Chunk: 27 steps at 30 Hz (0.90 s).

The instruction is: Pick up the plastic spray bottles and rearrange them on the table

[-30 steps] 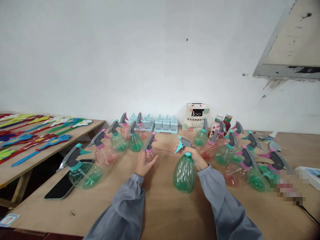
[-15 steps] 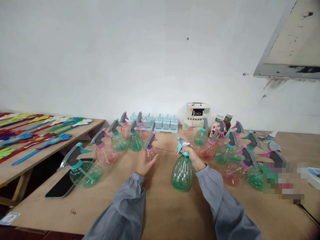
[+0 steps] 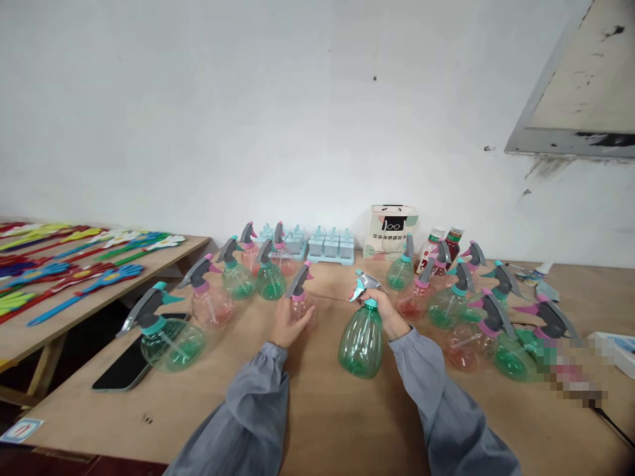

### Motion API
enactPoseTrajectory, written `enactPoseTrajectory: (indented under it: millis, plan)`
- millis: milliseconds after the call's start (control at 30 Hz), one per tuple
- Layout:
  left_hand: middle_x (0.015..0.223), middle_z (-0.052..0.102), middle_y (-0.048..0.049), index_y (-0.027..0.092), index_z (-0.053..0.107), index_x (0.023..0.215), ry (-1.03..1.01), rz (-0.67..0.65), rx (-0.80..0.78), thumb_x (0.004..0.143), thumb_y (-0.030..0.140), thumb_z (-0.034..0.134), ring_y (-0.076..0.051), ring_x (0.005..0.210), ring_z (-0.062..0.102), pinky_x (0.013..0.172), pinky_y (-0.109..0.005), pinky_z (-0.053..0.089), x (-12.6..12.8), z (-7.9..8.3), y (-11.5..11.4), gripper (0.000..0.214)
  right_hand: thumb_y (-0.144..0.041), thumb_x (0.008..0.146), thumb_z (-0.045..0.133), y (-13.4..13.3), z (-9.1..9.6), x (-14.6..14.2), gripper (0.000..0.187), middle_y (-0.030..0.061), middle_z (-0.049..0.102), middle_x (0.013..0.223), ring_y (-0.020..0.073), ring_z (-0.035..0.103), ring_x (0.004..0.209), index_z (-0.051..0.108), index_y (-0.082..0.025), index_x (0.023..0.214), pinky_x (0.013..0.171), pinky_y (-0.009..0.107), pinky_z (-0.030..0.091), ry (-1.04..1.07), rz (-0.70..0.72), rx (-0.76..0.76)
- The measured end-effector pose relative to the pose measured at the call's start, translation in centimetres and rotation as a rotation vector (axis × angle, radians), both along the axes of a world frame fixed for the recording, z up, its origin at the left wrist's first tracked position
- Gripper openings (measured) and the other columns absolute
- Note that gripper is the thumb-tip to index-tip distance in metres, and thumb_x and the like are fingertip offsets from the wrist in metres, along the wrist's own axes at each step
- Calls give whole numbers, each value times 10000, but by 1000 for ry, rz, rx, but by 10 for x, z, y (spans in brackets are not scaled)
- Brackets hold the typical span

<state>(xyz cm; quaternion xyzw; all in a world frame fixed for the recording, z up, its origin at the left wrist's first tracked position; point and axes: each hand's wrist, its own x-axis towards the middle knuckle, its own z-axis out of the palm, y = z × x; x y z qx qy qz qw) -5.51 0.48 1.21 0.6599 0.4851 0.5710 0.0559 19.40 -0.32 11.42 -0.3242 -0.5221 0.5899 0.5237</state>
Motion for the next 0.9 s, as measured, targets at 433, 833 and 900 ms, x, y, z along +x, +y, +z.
enactPoseTrajectory:
  millis: [433,833,900]
  plan:
    - [1007,659,-78,207,601,1127,-19,-17,-19,793,453,719,-266,998,648,926,-452,524,1,3,-2,431,-333,538,601,3,-3,2,146,33,704,691,213,627,721,635,-227,633,642,324,464,30,-181,-1]
    - [989,654,-75,210,594,1108,10,-5,-6,797,448,710,-273,1009,652,928,-459,522,1,4,-2,408,-392,610,640,1,-6,1,210,12,693,704,252,669,850,696,-254,757,800,373,506,-29,-380,84]
    - [981,654,-74,211,594,1108,15,-7,2,800,449,708,-272,997,653,916,-456,525,1,4,-1,406,-384,645,645,-5,-4,6,272,5,715,757,259,675,903,728,-268,877,878,400,502,-88,-416,142]
